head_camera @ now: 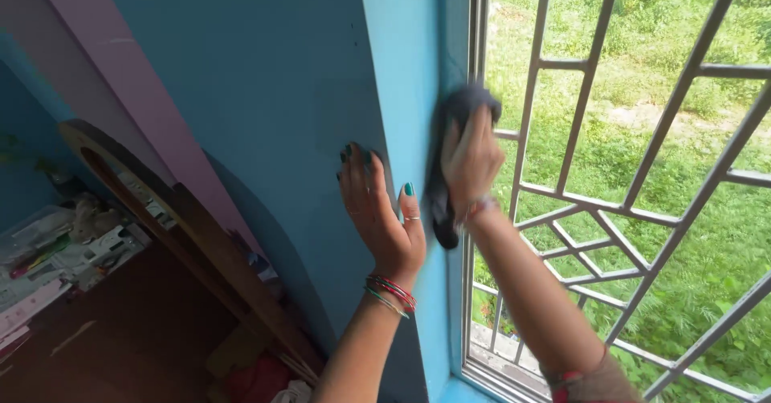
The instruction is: Cleaning the window frame and glass with a cloth.
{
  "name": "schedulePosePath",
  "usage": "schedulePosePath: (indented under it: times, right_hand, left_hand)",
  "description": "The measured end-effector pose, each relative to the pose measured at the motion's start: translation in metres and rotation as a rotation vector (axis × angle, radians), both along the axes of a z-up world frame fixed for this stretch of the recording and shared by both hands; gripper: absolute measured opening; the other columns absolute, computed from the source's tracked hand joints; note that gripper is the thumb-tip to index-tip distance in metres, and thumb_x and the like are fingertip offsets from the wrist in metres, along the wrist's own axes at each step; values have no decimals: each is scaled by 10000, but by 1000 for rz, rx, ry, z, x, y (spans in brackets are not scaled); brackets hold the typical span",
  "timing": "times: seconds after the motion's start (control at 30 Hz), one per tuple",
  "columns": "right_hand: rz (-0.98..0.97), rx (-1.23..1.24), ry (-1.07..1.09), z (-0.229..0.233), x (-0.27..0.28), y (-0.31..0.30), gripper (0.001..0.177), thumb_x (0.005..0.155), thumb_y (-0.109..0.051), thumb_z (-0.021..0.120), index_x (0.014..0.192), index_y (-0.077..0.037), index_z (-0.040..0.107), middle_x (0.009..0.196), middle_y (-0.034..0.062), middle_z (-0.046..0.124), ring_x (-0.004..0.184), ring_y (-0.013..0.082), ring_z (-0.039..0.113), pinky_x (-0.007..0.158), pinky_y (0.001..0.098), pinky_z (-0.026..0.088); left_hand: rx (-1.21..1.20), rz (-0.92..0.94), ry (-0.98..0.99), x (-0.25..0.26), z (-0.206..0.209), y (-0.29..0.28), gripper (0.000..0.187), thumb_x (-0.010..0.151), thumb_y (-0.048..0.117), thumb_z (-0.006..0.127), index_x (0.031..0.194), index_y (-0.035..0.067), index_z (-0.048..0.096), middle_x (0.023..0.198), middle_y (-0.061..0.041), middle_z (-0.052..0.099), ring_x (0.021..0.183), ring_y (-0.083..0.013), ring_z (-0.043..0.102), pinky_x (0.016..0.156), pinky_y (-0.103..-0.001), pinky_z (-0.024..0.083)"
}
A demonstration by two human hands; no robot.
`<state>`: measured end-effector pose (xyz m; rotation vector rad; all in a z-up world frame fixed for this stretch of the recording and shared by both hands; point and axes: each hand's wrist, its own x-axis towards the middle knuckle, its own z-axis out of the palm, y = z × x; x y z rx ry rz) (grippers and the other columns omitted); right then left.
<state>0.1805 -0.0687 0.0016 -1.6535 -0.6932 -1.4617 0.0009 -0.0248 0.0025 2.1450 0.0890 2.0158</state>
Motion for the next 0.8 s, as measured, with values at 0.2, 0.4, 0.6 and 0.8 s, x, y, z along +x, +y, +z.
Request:
schedulePosePath:
  times: [0.2, 0.4, 0.6, 0.8]
  right_hand:
    - [60, -175, 172, -114, -19, -21, 433, 922, -148, 692, 1245, 64, 499, 967, 244, 629, 782, 448, 646, 625, 507, 514]
    - [145, -310, 113, -97, -32, -67, 437, 836, -108, 707, 1230, -8, 546, 1176, 237, 636, 894, 430, 661, 702, 480, 555]
    - [-108, -201, 20, 64, 21, -90, 369, 973, -197, 697, 1308, -53, 637, 1381, 293, 509, 1035, 478, 533, 857, 571, 427]
    - [-234, -108, -178, 164, 93, -44, 328, 1030, -174, 623, 1338, -65, 655, 1514, 330, 439, 1369, 577, 361, 1130, 636, 348]
  left_hand:
    - [-69, 62, 27, 5, 2, -12, 597, 1046, 136, 504, 1571, -40, 282, 1647, -291, 302, 1536, -485, 318, 1290, -600, 234]
    - [-39, 230, 92, 9, 2, -12, 644, 1030, 156, 554, 1558, -78, 270, 1620, -307, 303, 1507, -488, 320, 1260, -593, 247]
    - [-35, 230, 68, 11, 2, -10, 649, 1018, 143, 574, 1556, -71, 281, 1610, -301, 321, 1497, -482, 343, 1246, -597, 268]
    - [-1, 214, 51, 5, 1, -8, 625, 1021, 125, 558, 1549, -75, 289, 1596, -309, 340, 1493, -484, 353, 1248, -604, 284]
